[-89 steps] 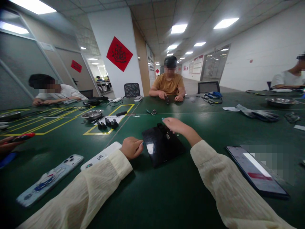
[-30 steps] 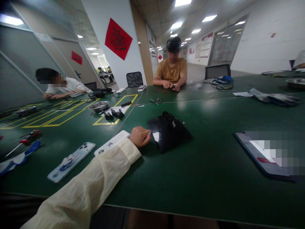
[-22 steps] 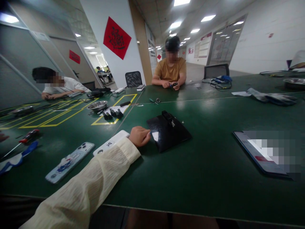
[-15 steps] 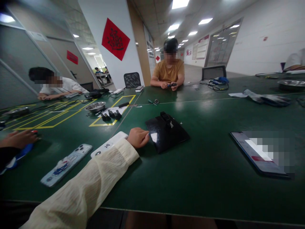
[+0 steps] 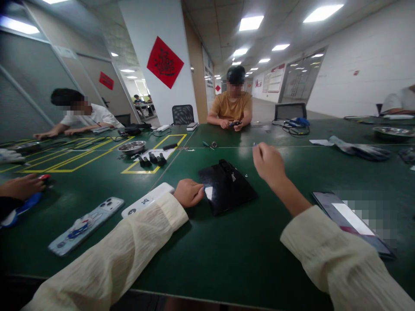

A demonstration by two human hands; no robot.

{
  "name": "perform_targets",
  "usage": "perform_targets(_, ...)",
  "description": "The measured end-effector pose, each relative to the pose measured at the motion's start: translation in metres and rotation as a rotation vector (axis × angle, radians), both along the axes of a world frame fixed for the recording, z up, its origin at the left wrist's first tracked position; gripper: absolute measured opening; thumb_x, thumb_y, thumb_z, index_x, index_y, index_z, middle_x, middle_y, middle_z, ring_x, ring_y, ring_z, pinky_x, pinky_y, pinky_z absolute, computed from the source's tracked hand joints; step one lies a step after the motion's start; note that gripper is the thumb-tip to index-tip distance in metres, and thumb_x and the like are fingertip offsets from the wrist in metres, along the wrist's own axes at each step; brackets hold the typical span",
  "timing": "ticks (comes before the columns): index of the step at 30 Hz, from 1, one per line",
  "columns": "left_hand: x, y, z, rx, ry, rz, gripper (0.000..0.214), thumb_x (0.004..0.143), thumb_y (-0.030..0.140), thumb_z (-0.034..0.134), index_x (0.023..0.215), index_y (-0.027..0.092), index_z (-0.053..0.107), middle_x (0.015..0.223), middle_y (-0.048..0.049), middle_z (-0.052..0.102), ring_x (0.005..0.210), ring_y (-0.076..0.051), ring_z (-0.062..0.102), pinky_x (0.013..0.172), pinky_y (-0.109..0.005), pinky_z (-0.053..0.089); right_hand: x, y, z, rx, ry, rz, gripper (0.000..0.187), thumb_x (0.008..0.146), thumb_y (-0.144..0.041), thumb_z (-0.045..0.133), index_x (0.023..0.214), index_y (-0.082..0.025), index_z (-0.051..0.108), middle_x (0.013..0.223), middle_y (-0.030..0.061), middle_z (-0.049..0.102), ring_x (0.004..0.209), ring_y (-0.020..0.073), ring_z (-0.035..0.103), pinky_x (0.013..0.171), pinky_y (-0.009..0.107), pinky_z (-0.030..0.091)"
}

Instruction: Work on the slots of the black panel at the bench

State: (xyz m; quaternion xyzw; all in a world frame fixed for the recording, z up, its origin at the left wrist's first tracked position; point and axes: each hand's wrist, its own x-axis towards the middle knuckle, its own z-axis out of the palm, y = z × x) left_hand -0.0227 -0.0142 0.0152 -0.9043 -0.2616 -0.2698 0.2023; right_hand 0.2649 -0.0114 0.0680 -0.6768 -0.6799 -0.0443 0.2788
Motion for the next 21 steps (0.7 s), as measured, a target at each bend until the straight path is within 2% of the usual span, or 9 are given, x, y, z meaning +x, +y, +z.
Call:
perform_targets(2, 0.0, 0.0, 0.0, 0.01, -0.006, -0.002, 0.038, 0.084, 0.024, 0.03, 0.05, 0.017, 0.044, 0.042, 0.0009, 0.05, 0.038, -0.009, 0.04, 0.046, -0.026, 0.027, -0.005, 0.007, -0.016, -0.034, -0.063, -0.063, 0.039, 0.09, -0.036, 0.033, 0.084, -0.012, 0.062, 0.082, 0.0133, 0.062, 0.081, 0.0206, 0.058, 0.071, 0.033, 0.042)
perform_targets(4, -0.001, 0.001, 0.0, 0.017, -0.008, -0.01, 0.038, 0.084, 0.024, 0.03, 0.049, 0.017, 0.044, 0.041, 0.0012, 0.049, 0.037, -0.009, 0.04, 0.046, -0.026, 0.027, -0.01, 0.015, -0.033, -0.128, -0.16, -0.093, 0.046, 0.089, -0.038, 0.031, 0.073, -0.011, 0.064, 0.07, 0.0154, 0.062, 0.074, 0.0234, 0.06, 0.063, 0.031, 0.04)
perform_targets(7, -0.001, 0.003, 0.0, 0.016, -0.003, -0.014, 0.037, 0.084, 0.023, 0.03, 0.05, 0.017, 0.044, 0.041, 0.0014, 0.049, 0.037, -0.009, 0.04, 0.046, -0.026, 0.027, -0.013, 0.024, -0.051, -0.278, -0.312, -0.106, 0.05, 0.086, -0.045, 0.031, 0.075, -0.012, 0.066, 0.075, 0.0152, 0.065, 0.072, 0.025, 0.061, 0.059, 0.03, 0.038)
perform_targets(9, -0.001, 0.004, -0.001, 0.004, 0.011, -0.007, 0.037, 0.084, 0.023, 0.03, 0.05, 0.017, 0.044, 0.042, 0.0014, 0.05, 0.038, -0.008, 0.041, 0.046, -0.025, 0.028, -0.011, 0.028, -0.056, -0.318, -0.356, -0.091, 0.052, 0.085, -0.048, 0.03, 0.077, -0.013, 0.067, 0.077, 0.0146, 0.065, 0.073, 0.0251, 0.061, 0.059, 0.03, 0.038)
perform_targets(12, -0.001, 0.006, -0.002, -0.016, 0.035, -0.004, 0.037, 0.085, 0.024, 0.03, 0.052, 0.017, 0.045, 0.043, 0.0013, 0.051, 0.039, -0.008, 0.042, 0.047, -0.025, 0.028, -0.008, 0.031, -0.059, -0.308, -0.37, -0.01, 0.05, 0.085, -0.047, 0.031, 0.071, -0.014, 0.066, 0.071, 0.0123, 0.064, 0.07, 0.0223, 0.059, 0.06, 0.029, 0.036)
perform_targets(16, -0.001, 0.006, -0.002, -0.035, 0.046, -0.012, 0.036, 0.084, 0.024, 0.03, 0.052, 0.017, 0.046, 0.044, 0.0013, 0.051, 0.04, -0.008, 0.042, 0.047, -0.025, 0.027, -0.006, 0.032, -0.064, -0.22, -0.381, 0.086, 0.035, 0.084, -0.034, 0.038, 0.067, -0.015, 0.062, 0.068, 0.0099, 0.062, 0.073, 0.0206, 0.055, 0.06, 0.027, 0.034)
perform_targets(21, 0.001, 0.005, -0.003, -0.07, 0.052, 0.017, 0.038, 0.085, 0.024, 0.028, 0.052, 0.017, 0.045, 0.044, 0.0009, 0.05, 0.04, -0.009, 0.041, 0.048, -0.025, 0.025, -0.007, 0.031, -0.059, -0.12, -0.355, 0.035, 0.03, 0.085, -0.023, 0.033, 0.072, -0.014, 0.059, 0.076, 0.0109, 0.061, 0.078, 0.0214, 0.05, 0.064, 0.029, 0.034)
